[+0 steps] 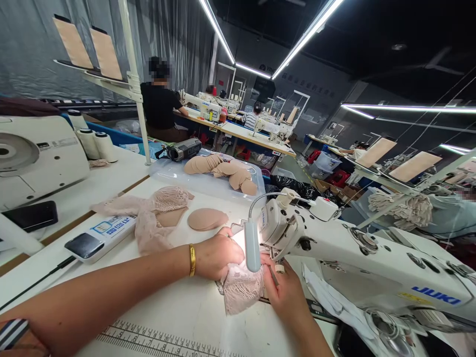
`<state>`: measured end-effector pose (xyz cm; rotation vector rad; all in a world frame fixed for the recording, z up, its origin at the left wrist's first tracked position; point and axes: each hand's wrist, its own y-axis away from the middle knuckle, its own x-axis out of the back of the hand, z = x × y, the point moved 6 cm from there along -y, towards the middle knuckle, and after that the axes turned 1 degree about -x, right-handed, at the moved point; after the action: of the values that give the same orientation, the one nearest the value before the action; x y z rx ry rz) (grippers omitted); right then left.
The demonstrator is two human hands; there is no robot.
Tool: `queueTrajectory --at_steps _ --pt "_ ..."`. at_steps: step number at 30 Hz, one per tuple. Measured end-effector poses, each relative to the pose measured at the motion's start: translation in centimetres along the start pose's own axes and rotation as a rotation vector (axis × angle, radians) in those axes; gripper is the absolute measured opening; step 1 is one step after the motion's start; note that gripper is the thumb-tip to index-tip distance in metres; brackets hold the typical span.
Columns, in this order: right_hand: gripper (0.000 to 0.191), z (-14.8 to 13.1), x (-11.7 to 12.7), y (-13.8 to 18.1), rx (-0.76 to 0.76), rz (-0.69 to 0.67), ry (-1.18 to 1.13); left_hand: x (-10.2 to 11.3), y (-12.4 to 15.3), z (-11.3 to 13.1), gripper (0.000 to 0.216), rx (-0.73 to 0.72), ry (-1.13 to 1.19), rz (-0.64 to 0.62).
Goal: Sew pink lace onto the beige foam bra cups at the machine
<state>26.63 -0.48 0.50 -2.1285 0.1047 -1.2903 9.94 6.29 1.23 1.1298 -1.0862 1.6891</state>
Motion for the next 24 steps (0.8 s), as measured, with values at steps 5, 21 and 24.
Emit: queueTrajectory --at_steps 5,21,24 --pt "0.033 -1.8 0.4 0.4 0.127 -0.024 -0.020 0.4 0.5 0.2 0.026 -0.023 0.003 -0.017" --pt "0.026 0.0 -0.8 0.4 -0.014 -0.138 0.076 1.1 1.5 1.6 0.040 0.212 -0.092 -0.213" --pt "0.025 1.0 1.0 0.3 -0.060 -0.150 -0.030 1.7 1.8 1.6 0.040 0.102 0.030 -0.234"
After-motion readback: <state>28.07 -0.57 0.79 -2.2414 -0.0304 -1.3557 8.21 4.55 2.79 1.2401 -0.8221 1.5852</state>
